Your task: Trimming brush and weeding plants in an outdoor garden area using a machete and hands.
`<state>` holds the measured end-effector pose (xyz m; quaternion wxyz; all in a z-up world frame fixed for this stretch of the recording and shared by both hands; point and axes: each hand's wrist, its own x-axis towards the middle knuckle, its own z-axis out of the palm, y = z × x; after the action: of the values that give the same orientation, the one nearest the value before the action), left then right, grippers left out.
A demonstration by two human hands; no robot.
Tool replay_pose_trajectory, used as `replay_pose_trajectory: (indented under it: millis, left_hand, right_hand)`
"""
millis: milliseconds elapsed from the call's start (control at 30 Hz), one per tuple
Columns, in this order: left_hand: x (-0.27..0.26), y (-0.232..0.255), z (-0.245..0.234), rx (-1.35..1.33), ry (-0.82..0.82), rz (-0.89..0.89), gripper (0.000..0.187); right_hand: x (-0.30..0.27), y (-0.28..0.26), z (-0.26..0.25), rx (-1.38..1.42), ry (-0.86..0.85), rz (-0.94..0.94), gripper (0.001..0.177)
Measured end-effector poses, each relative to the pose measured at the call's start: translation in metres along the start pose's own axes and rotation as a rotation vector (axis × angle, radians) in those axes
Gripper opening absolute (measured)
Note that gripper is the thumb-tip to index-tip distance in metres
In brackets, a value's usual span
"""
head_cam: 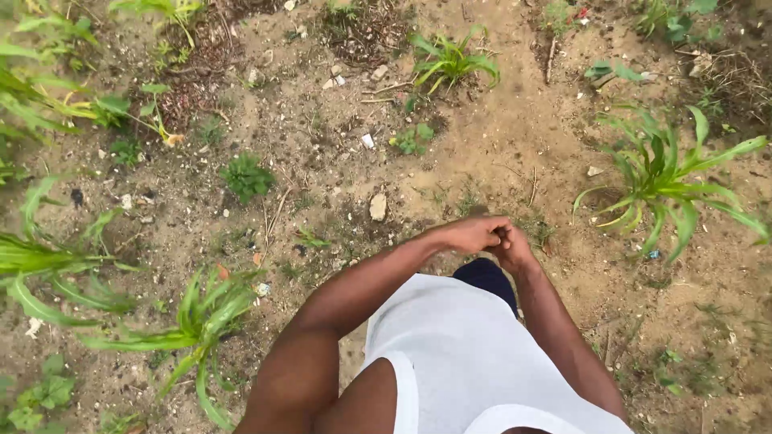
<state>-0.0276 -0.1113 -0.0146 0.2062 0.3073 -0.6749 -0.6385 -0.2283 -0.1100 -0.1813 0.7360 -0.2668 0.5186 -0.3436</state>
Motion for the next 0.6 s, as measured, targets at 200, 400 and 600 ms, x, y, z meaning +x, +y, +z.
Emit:
replay_pose_trajectory:
  millis: [200, 400, 600]
  left_hand:
    - [0.144, 0.009, -0.133, -0.036, -0.173, 0.021, 0.026]
    - [0.345, -0.033, -0.238, 0.134, -0.243, 0.026, 0.043]
    - [0.497, 0.009, -0.360, -0.073, -0.024, -0.076, 0.048]
  right_hand:
    - [0.119, -0.151, 0.001, -0.035, -0.074, -0.268, 0.055]
    - [0.324, -0.221, -0.096, -0.388, -0.248, -0.899, 0.093]
    - [0.480, -0.397, -0.146, -0.396, -0.312, -0.516, 0.069]
